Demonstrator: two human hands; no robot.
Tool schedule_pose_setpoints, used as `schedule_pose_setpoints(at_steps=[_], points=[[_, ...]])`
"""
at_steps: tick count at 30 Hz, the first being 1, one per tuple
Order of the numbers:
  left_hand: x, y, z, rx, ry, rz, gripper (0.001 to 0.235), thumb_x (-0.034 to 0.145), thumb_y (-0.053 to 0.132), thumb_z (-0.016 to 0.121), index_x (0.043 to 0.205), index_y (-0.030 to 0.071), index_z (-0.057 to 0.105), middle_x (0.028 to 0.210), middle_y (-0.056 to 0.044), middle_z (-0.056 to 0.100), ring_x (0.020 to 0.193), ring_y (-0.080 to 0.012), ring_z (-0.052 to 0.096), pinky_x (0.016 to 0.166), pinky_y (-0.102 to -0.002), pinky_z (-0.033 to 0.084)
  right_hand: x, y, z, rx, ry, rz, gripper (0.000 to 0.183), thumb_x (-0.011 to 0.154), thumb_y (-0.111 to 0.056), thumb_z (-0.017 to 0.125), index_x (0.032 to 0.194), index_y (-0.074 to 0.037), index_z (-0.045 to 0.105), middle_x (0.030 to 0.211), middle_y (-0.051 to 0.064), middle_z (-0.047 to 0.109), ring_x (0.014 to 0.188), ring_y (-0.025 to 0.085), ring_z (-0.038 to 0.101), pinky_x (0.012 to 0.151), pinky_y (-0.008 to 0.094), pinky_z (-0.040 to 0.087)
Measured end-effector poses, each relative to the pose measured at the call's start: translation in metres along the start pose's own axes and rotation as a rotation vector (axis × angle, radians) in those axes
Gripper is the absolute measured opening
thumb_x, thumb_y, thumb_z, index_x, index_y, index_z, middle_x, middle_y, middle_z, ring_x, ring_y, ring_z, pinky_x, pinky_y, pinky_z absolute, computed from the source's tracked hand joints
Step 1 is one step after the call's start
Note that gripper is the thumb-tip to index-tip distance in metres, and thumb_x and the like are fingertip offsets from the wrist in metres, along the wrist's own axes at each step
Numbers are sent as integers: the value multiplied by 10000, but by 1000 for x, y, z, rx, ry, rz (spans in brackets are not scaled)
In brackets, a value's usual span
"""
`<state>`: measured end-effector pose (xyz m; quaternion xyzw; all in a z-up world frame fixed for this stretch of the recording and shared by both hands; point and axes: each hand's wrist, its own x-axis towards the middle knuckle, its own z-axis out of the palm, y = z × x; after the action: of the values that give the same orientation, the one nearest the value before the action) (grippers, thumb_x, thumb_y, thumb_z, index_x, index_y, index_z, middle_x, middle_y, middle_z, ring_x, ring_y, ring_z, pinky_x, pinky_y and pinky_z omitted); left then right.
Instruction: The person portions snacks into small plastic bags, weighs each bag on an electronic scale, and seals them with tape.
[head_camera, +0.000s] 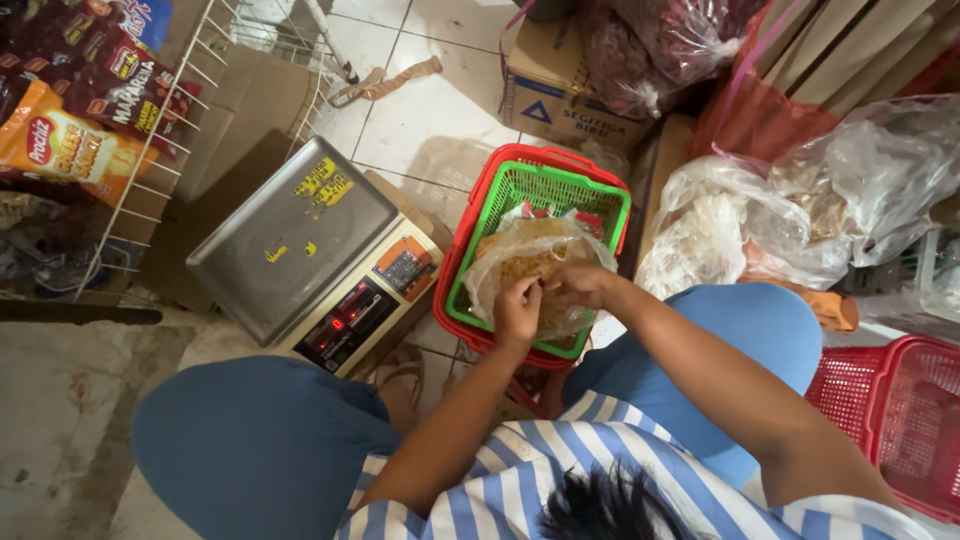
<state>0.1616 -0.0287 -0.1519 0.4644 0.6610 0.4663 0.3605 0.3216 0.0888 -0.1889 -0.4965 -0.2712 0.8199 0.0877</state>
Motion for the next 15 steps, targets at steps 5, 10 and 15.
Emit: schedule_pose_setpoints(at_steps=[5, 10, 15], points=[[4, -33, 12, -192, 146, 65, 234, 957, 169, 690, 1090, -20, 730, 922, -149, 763, 769, -218, 723, 707, -348, 566, -32, -13, 28, -126, 43, -100, 299, 862, 86, 617, 1158, 60, 656, 1168, 153, 694, 1089, 286, 706, 900, 408, 593], [14, -36, 7, -372, 55, -297, 259, 974, 189, 684, 1145, -5, 699, 781, -89, 704, 644, -172, 603, 574, -313, 494, -54, -22, 41, -755, 179, -439, 351, 846, 29, 572, 1158, -24, 723, 1153, 159, 751, 996, 252, 746, 786, 363, 598], [26, 4, -26, -682, -79, -400, 216, 958, 158, 665, 1110, 6, 685, 895, -26, 670, 743, -119, 672, 615, -321, 633, -107, -56, 87, -1257, 582, -710, 236, 836, -160, 676, 1019, -66, 793, 969, 196, 769, 846, 346, 735, 781, 422, 562]])
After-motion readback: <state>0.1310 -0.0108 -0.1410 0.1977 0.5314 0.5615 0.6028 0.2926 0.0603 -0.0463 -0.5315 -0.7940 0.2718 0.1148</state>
